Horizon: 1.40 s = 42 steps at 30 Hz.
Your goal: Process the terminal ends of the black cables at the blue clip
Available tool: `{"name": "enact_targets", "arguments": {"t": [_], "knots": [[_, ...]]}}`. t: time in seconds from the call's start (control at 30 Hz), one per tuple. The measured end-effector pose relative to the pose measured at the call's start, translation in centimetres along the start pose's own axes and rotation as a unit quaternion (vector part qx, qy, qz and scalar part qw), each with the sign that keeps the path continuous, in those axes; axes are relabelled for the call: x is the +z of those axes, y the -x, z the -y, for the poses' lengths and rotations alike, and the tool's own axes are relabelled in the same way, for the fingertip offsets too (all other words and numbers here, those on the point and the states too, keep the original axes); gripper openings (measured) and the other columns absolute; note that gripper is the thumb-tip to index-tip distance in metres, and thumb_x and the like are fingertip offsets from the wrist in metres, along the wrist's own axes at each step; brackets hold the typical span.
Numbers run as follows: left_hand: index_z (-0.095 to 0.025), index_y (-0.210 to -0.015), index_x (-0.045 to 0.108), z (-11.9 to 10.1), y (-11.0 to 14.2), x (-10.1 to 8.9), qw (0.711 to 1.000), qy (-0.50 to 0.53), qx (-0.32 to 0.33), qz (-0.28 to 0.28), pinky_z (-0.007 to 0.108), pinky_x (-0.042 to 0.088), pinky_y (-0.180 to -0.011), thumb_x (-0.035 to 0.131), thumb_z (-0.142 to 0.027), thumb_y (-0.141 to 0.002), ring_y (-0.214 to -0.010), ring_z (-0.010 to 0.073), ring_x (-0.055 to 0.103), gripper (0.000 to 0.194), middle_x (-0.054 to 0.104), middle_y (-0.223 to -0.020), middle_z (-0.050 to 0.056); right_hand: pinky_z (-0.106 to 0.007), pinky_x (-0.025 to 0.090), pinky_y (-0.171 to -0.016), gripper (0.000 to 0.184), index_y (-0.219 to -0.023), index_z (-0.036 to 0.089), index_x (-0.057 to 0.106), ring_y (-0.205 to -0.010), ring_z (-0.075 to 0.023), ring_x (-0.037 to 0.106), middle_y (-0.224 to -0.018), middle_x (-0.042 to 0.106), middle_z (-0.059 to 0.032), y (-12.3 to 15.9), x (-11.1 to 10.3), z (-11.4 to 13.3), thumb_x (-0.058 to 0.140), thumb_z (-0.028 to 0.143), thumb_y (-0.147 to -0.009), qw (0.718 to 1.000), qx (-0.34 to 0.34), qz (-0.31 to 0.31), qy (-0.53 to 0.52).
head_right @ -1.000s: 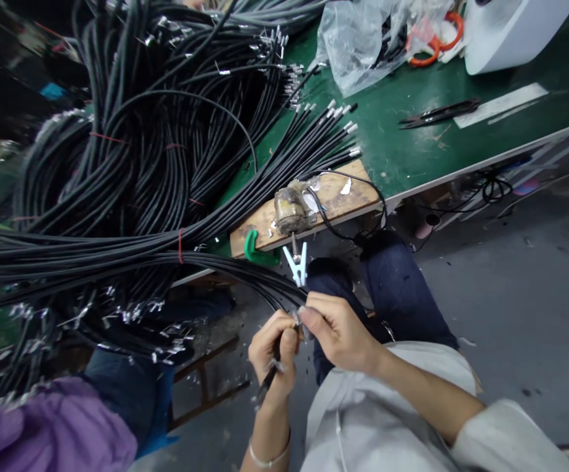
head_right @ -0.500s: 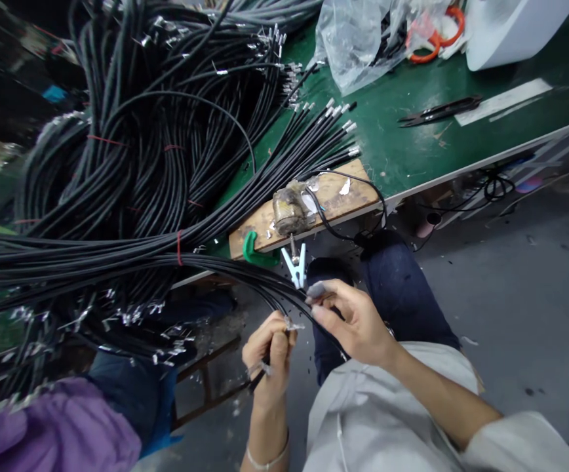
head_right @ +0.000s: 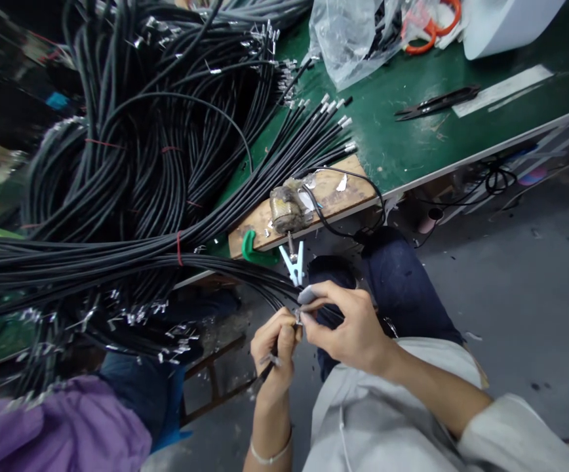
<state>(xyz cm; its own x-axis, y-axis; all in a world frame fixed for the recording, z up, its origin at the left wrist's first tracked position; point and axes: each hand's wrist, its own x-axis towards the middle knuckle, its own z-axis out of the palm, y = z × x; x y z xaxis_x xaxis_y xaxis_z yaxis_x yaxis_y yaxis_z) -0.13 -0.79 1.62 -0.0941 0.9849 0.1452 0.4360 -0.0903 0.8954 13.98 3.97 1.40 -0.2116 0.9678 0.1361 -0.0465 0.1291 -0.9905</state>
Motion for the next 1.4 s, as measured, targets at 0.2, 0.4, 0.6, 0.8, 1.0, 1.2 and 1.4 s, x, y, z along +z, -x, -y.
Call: {"name": "enact_targets", "arguments": {"t": [0.2, 0.4, 0.6, 0.8, 1.0, 1.2, 1.4], "knots": [[-0.017, -0.057, 0.045, 0.4, 0.1, 0.0, 0.999, 0.024, -0.025, -0.042, 0.024, 0.029, -0.051, 0.040, -0.034, -0.097, -0.052, 0.0102, 0.040, 0.044, 0.040, -0.057, -0.002, -0.022, 0.057, -0.064, 0.028, -0.094, 0.020, 0.060, -0.065, -0.0128, 0.068, -0.077, 0.069, 0.0012, 0.5, 0.0, -0.2, 0.064, 0.004, -0.071, 0.999, -0.031, 0.005, 0.044], [-0.017, -0.058, 0.045, 0.2, -0.1, -0.2, 0.998, 0.048, -0.029, -0.020, 0.024, 0.029, -0.051, 0.041, -0.031, -0.097, -0.051, 0.0102, 0.040, 0.042, 0.040, -0.056, -0.003, -0.034, 0.058, -0.082, 0.039, -0.115, 0.020, 0.057, -0.092, -0.0197, 0.069, -0.099, 0.071, -0.0068, 0.3, -0.3, 0.0, 0.060, 0.004, -0.080, 0.988, -0.142, 0.000, 0.059], [-0.017, -0.056, 0.043, 0.3, -0.1, -0.1, 0.998, 0.044, -0.029, -0.028, 0.025, 0.029, -0.052, 0.041, -0.032, -0.097, -0.053, 0.0105, 0.040, 0.044, 0.039, -0.056, -0.002, -0.040, 0.054, -0.086, 0.047, -0.123, 0.013, 0.055, -0.103, -0.0238, 0.065, -0.102, 0.072, -0.0126, 1.1, -0.3, -0.4, 0.061, 0.001, -0.078, 0.945, -0.284, 0.031, 0.161], [-0.016, -0.058, 0.047, 0.3, -0.2, 0.1, 0.999, 0.029, -0.016, -0.019, 0.023, 0.031, -0.052, 0.043, -0.029, -0.096, -0.053, 0.0099, 0.042, 0.041, 0.044, -0.058, -0.002, -0.026, 0.052, -0.064, 0.013, -0.093, 0.015, 0.068, -0.070, -0.0140, 0.062, -0.077, 0.067, -0.0032, 0.3, -1.0, 0.3, 0.064, 0.015, -0.081, 0.996, -0.061, 0.030, 0.051], [-0.016, -0.063, 0.054, 0.3, -0.4, 0.3, 1.000, 0.010, 0.021, 0.003, 0.022, 0.033, -0.052, 0.047, -0.027, -0.094, -0.053, 0.0099, 0.044, 0.034, 0.048, -0.058, -0.001, -0.020, 0.043, -0.055, 0.013, -0.070, 0.014, 0.070, -0.057, -0.0086, 0.055, -0.062, 0.063, 0.0013, -1.5, -1.5, 0.9, 0.062, 0.006, -0.075, 0.991, 0.018, 0.119, 0.064], [-0.016, -0.062, 0.050, 1.0, 0.0, 0.1, 0.998, 0.038, 0.003, -0.046, 0.023, 0.032, -0.052, 0.043, -0.031, -0.096, -0.053, 0.0102, 0.043, 0.038, 0.044, -0.058, -0.002, -0.026, 0.041, -0.057, 0.011, -0.064, 0.013, 0.068, -0.053, -0.0107, 0.052, -0.058, 0.062, -0.0004, -1.0, -1.7, -0.5, 0.062, 0.004, -0.067, 0.980, -0.102, 0.130, 0.108], [-0.016, -0.062, 0.049, 0.7, -0.3, 0.2, 0.999, 0.029, 0.009, -0.028, 0.023, 0.030, -0.052, 0.043, -0.030, -0.097, -0.053, 0.0096, 0.042, 0.038, 0.044, -0.059, -0.003, -0.025, 0.045, -0.062, 0.010, -0.088, 0.013, 0.068, -0.066, -0.0128, 0.055, -0.074, 0.063, -0.0037, -0.2, -1.5, -1.4, 0.060, 0.014, -0.084, 0.994, -0.042, 0.083, 0.051]]}}
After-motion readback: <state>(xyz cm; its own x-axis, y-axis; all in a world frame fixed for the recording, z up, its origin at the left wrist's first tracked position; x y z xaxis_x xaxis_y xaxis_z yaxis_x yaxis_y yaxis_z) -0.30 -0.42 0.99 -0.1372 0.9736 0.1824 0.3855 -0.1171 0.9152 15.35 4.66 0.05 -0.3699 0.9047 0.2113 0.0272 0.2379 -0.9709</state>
